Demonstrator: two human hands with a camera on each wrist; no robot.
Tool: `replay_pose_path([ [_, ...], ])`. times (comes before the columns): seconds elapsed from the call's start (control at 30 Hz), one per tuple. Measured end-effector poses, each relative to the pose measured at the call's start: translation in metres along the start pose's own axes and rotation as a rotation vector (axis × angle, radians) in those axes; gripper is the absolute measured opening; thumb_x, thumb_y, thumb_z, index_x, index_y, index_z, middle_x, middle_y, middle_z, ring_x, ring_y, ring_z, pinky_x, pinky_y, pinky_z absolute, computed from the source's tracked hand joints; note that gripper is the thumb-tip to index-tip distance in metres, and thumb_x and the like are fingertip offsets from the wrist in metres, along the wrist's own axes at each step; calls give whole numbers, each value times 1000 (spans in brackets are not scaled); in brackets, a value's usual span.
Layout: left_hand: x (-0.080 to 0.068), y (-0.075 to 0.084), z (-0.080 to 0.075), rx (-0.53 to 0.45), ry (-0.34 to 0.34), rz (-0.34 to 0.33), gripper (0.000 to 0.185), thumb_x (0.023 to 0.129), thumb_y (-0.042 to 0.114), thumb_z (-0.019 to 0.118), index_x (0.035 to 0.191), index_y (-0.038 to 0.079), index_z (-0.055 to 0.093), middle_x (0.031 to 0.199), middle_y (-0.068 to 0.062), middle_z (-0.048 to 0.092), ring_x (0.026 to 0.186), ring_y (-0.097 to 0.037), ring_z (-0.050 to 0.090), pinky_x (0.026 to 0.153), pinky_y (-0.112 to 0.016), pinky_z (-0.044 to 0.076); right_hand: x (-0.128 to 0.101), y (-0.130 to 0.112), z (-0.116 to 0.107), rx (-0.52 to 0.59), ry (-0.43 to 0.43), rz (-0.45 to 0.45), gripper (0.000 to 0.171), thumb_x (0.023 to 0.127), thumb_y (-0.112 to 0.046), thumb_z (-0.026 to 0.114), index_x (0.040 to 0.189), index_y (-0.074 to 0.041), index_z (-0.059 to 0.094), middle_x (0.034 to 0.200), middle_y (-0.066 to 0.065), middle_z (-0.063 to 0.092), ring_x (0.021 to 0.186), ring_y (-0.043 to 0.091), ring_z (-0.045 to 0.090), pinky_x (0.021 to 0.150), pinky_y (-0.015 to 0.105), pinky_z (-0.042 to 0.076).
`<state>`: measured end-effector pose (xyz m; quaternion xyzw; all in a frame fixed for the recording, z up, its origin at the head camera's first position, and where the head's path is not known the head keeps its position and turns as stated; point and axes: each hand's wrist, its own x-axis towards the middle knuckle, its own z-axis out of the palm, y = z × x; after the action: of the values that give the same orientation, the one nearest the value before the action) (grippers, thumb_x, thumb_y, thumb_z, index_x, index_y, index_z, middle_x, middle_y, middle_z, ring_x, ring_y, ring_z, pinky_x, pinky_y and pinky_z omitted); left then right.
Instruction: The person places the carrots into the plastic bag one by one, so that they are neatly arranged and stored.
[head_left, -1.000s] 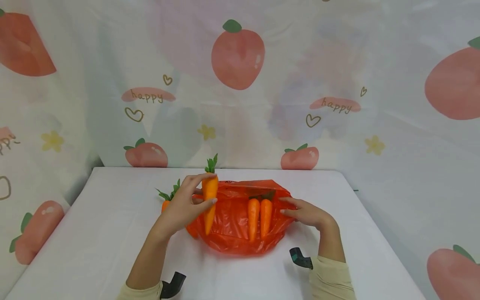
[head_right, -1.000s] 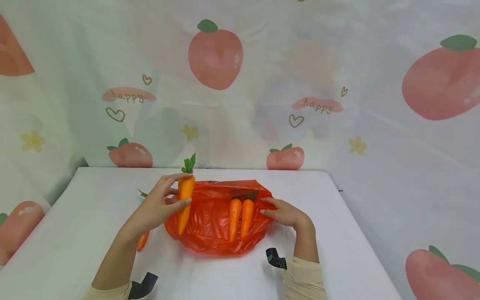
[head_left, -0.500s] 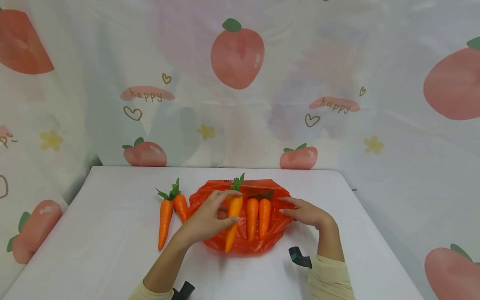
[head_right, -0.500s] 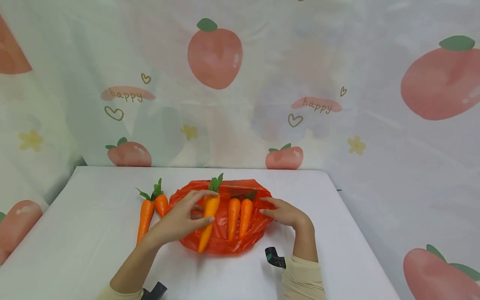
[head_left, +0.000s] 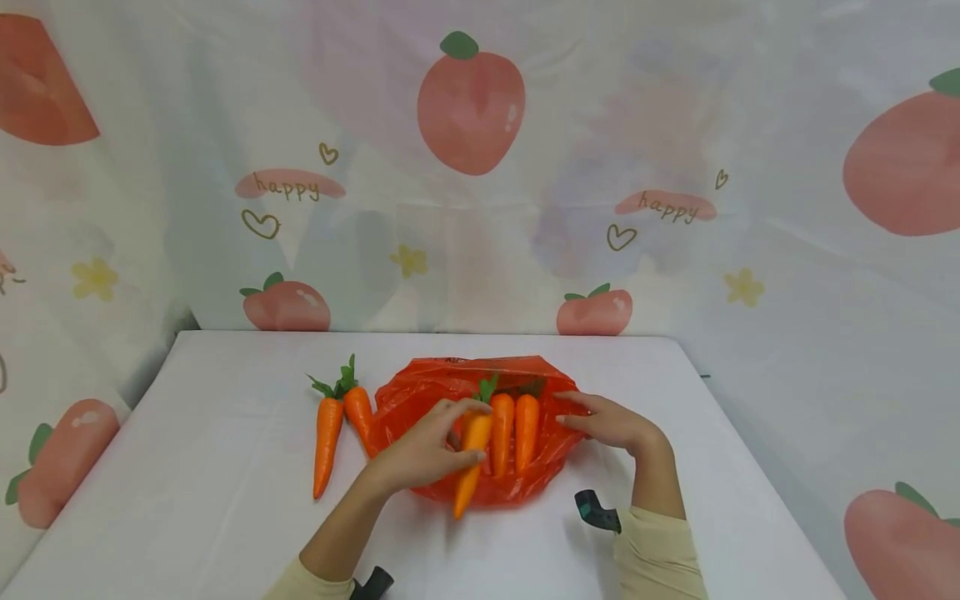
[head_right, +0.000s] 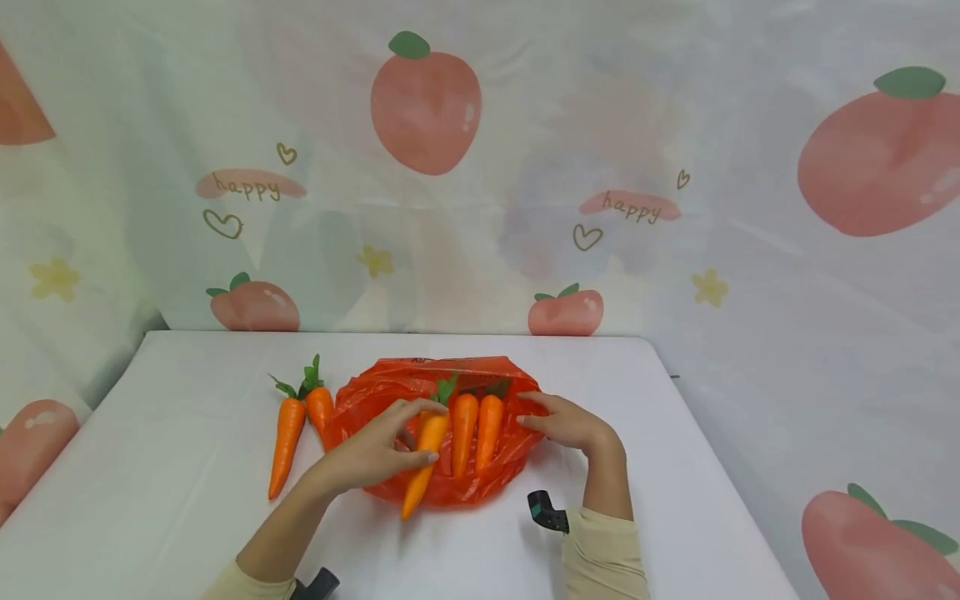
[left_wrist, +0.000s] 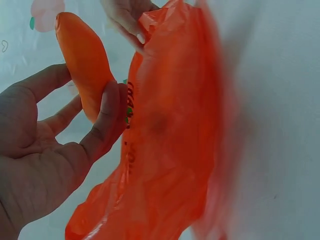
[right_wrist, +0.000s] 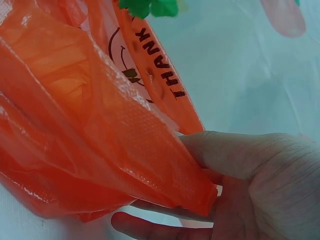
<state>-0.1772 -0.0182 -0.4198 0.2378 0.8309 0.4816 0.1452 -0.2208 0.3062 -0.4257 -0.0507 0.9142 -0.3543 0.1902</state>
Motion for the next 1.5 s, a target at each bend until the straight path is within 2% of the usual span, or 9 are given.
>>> replay_pose_path([
  [0.2,9,-10,7,3,-26,-35,52,95,26,77,142,24,57,118,-5,52,93,-23,57,74,-36,53,0,0,0,-2,1,3,56,101,-34,65,152,-15,53,150,18,50,129,37,50,101,62,47],
  [0.43,17,-19,13,5,-29,-78,50,94,23,78,140,23,60,134,-6,53,119,-27,52,93,-47,55,-1,-1,1,9,2,-3,55,101,-33,65,152,-14,54,149,18,51,129,37,50,101,61,47],
  [0.6,18,-18,13,50,-17,-103,50,93,21,79,140,20,60,138,-11,53,126,-33,50,99,-56,51,-1,-2,0,17,-2,-2,55,102,-33,65,152,-15,54,150,17,50,131,38,48,102,63,45],
  [0.93,17,-15,11,107,-10,-144,49,91,16,79,137,18,62,129,-11,55,120,-32,51,95,-55,53,-1,-3,-1,18,-9,11,56,101,-34,65,152,-16,53,152,19,48,135,41,44,104,66,43],
  [1.33,33,-28,15,57,50,-145,49,92,13,78,138,16,62,134,-12,56,124,-34,50,101,-57,49,2,-1,0,19,-18,9,55,101,-36,64,152,-17,54,154,19,46,140,44,38,106,69,38],
  [1.5,40,-29,17,50,73,-153,48,93,13,78,138,16,62,131,-11,57,120,-32,52,97,-53,53,2,-4,-1,10,-14,4,55,101,-35,64,152,-16,54,153,19,47,139,44,39,105,69,39],
])
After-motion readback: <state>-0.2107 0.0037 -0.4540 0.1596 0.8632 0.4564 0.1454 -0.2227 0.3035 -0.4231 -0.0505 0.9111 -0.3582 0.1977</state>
